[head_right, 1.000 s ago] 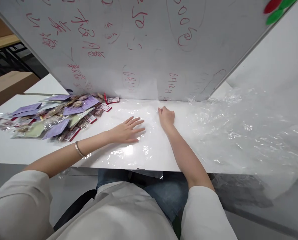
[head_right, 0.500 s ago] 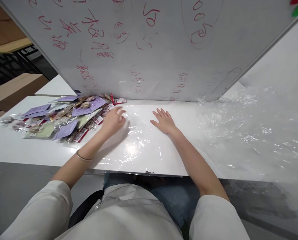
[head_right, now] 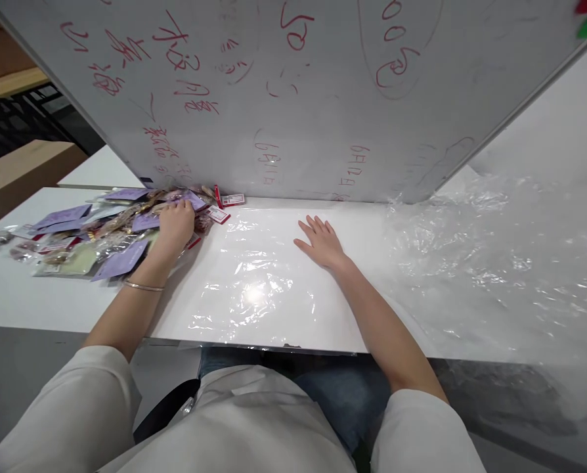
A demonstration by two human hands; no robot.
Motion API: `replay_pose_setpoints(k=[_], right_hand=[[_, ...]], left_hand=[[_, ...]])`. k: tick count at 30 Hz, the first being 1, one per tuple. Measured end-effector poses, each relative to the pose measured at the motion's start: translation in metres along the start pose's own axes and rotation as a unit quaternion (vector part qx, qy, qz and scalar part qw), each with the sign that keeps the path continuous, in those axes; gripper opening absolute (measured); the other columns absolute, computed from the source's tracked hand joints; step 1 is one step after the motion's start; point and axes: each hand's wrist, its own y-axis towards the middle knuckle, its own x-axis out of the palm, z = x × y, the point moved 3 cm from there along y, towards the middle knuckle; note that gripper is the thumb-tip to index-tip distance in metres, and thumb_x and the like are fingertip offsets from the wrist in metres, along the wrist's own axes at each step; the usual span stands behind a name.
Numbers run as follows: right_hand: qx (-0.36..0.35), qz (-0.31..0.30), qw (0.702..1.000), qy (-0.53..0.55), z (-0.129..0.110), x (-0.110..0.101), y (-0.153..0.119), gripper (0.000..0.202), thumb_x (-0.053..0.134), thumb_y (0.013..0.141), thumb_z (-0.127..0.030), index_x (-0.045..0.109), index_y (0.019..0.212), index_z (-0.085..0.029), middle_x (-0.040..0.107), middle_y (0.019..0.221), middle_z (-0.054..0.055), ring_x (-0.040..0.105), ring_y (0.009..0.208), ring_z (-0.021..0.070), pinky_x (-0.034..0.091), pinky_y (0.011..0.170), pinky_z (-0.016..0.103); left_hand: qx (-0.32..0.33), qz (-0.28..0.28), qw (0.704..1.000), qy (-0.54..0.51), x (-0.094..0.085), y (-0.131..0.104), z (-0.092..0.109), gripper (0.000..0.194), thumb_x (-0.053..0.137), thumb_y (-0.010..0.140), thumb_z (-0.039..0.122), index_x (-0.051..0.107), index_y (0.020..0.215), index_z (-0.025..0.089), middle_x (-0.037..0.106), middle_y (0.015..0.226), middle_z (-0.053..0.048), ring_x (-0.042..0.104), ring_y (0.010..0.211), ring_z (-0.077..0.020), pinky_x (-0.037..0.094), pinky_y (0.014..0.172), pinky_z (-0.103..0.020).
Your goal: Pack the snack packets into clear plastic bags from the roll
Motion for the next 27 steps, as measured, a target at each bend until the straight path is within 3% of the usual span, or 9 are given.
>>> replay_pose_setpoints(k=[5,10,13,16,18,20,22,24,27], right_hand=[[0.000,-0.005,1.000,0.007,0.000,-0.001,0.000,0.072,0.023,0.099,-0.064,0.033,0.156,-0.021,0.020,0.166,0.009,0.012,0.154,0.0262,0.011,0.125,0.049],[-0.002,0.004,0.999,0.050,-0.001,-0.004,-0.001,0.073,0.030,0.098,-0.065,0.036,0.154,-0.019,0.023,0.165,0.011,0.011,0.154,0.0273,0.008,0.125,0.051],[-0.011,0.062,0.985,0.160,-0.006,-0.017,-0.003,0.081,0.044,0.090,-0.072,0.037,0.154,-0.022,0.031,0.162,0.012,0.013,0.154,0.0294,0.009,0.125,0.054],[-0.040,0.103,0.921,0.374,-0.013,-0.037,-0.008,0.096,0.055,0.079,-0.080,0.028,0.156,-0.031,0.035,0.161,0.011,0.032,0.148,0.0311,0.029,0.119,0.055],[-0.061,0.072,0.854,0.511,-0.019,-0.047,-0.013,0.099,0.059,0.075,-0.080,0.026,0.156,-0.035,0.043,0.156,0.011,0.058,0.129,0.0314,0.047,0.106,0.052],[-0.045,0.027,0.810,0.584,-0.024,-0.052,-0.020,0.088,0.063,0.076,-0.075,0.041,0.149,-0.032,0.063,0.135,0.011,0.074,0.095,0.0273,0.059,0.087,0.047],[0.004,0.008,0.803,0.596,-0.025,-0.054,-0.025,0.067,0.069,0.078,-0.066,0.062,0.130,-0.026,0.076,0.098,0.006,0.074,0.068,0.0218,0.062,0.069,0.040],[0.057,0.008,0.812,0.580,-0.021,-0.053,-0.028,0.049,0.074,0.076,-0.059,0.073,0.107,-0.021,0.072,0.071,0.002,0.069,0.056,0.0184,0.061,0.060,0.034],[0.135,0.059,0.815,0.560,-0.008,-0.052,-0.025,0.040,0.080,0.070,-0.055,0.073,0.081,-0.018,0.065,0.059,-0.001,0.064,0.049,0.0147,0.058,0.051,0.028]], left_hand=[[0.029,0.003,0.999,-0.028,-0.017,-0.001,-0.005,0.050,0.026,0.087,0.010,0.064,0.117,-0.001,0.068,0.110,-0.030,0.061,0.113,-0.0339,0.031,0.107,-0.050],[0.032,0.139,0.981,-0.133,-0.057,-0.021,0.007,0.046,0.025,0.097,0.023,0.065,0.118,0.016,0.070,0.110,-0.017,0.053,0.128,-0.0306,0.028,0.113,-0.052],[0.010,0.190,0.946,-0.264,-0.086,-0.044,0.027,0.035,0.035,0.100,0.035,0.065,0.107,0.021,0.070,0.095,-0.011,0.061,0.112,-0.0282,0.043,0.097,-0.044],[0.001,0.173,0.880,-0.443,-0.098,-0.064,0.056,0.033,0.047,0.097,0.045,0.059,0.076,0.022,0.056,0.065,-0.002,0.061,0.074,-0.0177,0.044,0.066,-0.028],[-0.006,0.091,0.815,-0.572,-0.090,-0.072,0.082,0.040,0.053,0.093,0.049,0.050,0.064,0.021,0.043,0.055,0.002,0.048,0.054,-0.0119,0.033,0.050,-0.024],[-0.029,-0.024,0.747,-0.664,-0.072,-0.077,0.111,0.044,0.056,0.091,0.051,0.045,0.060,0.021,0.037,0.050,0.005,0.036,0.044,-0.0092,0.024,0.043,-0.024],[-0.053,-0.108,0.688,-0.715,-0.050,-0.081,0.137,0.046,0.058,0.090,0.051,0.043,0.058,0.021,0.035,0.046,0.006,0.032,0.041,-0.0085,0.021,0.041,-0.024],[-0.068,-0.149,0.644,-0.748,-0.031,-0.082,0.155,0.044,0.060,0.090,0.047,0.046,0.057,0.020,0.036,0.046,0.006,0.032,0.041,-0.0080,0.021,0.042,-0.023],[-0.100,-0.171,0.620,-0.759,-0.013,-0.081,0.164,0.038,0.061,0.091,0.040,0.055,0.061,0.018,0.041,0.048,0.005,0.036,0.043,-0.0079,0.027,0.045,-0.023]])
